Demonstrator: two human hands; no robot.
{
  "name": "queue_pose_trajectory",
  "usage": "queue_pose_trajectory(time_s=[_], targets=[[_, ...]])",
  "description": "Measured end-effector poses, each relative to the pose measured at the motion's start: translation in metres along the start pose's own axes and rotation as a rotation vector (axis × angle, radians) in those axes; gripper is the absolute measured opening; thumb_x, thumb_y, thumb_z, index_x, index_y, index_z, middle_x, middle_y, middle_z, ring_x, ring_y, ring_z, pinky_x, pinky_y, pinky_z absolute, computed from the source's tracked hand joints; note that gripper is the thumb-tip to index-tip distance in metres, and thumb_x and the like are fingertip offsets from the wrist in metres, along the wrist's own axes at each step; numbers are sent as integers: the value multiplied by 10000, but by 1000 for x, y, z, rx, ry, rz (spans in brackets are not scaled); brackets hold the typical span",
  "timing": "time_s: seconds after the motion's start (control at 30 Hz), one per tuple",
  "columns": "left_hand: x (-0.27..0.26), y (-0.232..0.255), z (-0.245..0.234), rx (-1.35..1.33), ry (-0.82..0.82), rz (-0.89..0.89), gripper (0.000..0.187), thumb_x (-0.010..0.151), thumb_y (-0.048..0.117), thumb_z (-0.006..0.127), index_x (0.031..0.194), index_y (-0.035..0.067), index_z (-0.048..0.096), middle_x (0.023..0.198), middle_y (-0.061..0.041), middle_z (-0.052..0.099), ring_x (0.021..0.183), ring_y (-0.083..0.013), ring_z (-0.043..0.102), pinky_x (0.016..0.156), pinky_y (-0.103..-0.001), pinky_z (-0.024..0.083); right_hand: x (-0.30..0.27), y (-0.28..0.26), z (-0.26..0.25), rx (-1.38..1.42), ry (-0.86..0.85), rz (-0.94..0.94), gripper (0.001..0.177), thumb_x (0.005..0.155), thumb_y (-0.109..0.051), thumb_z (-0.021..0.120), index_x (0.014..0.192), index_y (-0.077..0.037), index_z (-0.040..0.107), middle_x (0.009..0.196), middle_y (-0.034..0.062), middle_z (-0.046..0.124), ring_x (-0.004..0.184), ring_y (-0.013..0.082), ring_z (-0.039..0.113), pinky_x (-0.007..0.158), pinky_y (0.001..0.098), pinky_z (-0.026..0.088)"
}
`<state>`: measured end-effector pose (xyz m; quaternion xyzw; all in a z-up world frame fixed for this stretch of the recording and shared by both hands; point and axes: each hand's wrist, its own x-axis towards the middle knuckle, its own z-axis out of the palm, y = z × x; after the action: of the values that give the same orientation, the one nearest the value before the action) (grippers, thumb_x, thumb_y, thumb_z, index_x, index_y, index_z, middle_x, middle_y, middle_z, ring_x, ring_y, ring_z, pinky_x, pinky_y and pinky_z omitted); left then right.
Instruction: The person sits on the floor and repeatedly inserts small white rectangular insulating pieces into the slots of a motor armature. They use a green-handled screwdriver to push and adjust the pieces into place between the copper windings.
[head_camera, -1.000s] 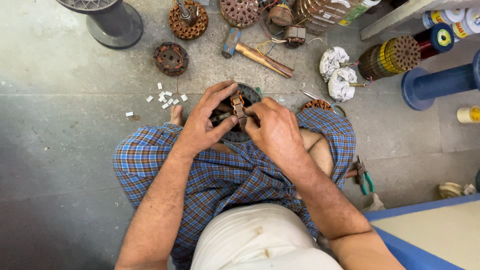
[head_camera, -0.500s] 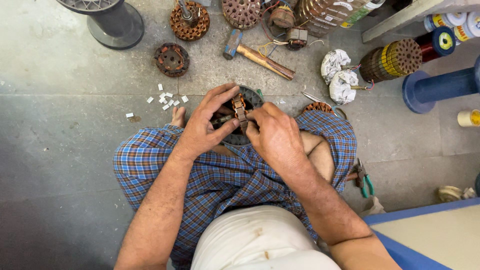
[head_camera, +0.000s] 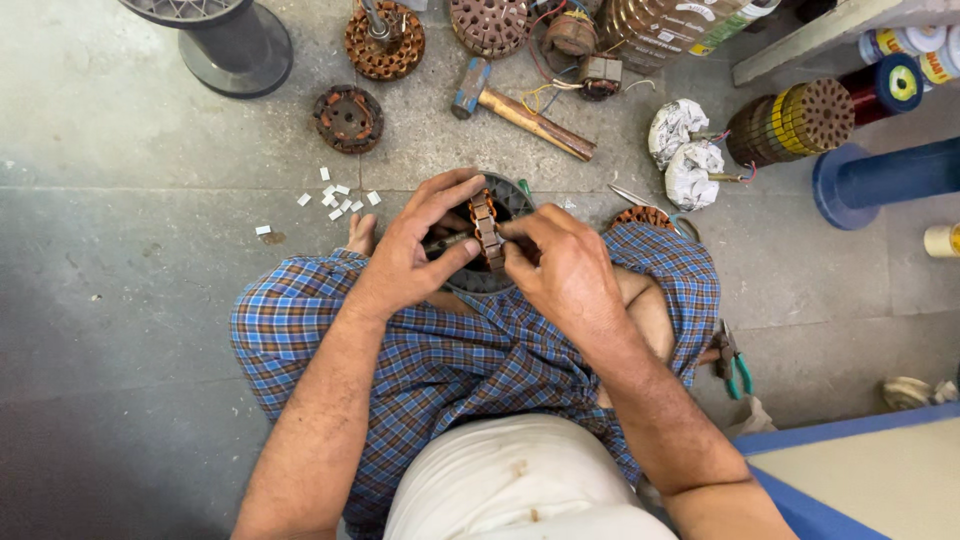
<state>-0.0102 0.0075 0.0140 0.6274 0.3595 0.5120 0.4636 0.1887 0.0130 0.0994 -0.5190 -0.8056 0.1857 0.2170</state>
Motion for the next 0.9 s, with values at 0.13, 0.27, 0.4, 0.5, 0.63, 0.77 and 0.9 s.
queue_pose_trajectory(time_s=[0.13,0.27,0.4,0.5,0.63,0.77,0.9], targets=[[0,-2,-1,-18,-2,-31,632,908,53,749,1502,121,544,1592,-119,459,1492,-279,475,1250,-399,398,1,4,-3,24,-31,-6,194,825,-94,757,1015,-55,752,894,135,674,811,332,695,705,432,556],[1,-1,-2,9,4,-30,634,900,51,755,1497,116,552,1588,-113,470,1492,-277,473,1250,-400,390,6,5,-6,3,-70,-11,176,824,-97,757,996,-61,763,890,133,680,805,331,699,705,439,555],[1,0,-2,-3,4,-39,622,911,58,764,1494,117,553,1591,-108,464,1473,-265,491,1211,-386,446,12,8,-8,-30,-118,-15,170,819,-107,761,980,-52,764,889,132,683,790,337,695,713,444,559],[2,1,-1,-50,-1,-89,613,916,64,756,1490,123,548,1595,-102,450,1379,-242,561,1135,-358,518,15,6,-9,-63,-122,-27,176,809,-117,770,974,-57,780,875,136,683,807,345,697,727,452,558],[1,1,-1,-96,-2,-132,613,913,72,752,1486,135,546,1597,-94,445,1261,-213,648,1069,-332,567,20,0,-14,-101,-189,-11,209,776,-134,788,966,-47,782,867,147,680,808,347,694,736,456,555],[1,-2,0,-14,8,-48,612,923,70,775,1489,135,554,1592,-100,458,1366,-232,587,1107,-348,556,26,-3,-16,-122,-224,-6,211,778,-126,781,976,-52,788,869,140,685,818,335,702,753,447,559],[1,-3,-1,-15,5,-72,612,918,90,772,1487,149,555,1593,-91,458,1349,-224,602,1093,-343,566,30,-1,-19,-78,-262,-37,213,760,-120,787,966,-70,804,870,134,688,817,332,702,736,444,555]])
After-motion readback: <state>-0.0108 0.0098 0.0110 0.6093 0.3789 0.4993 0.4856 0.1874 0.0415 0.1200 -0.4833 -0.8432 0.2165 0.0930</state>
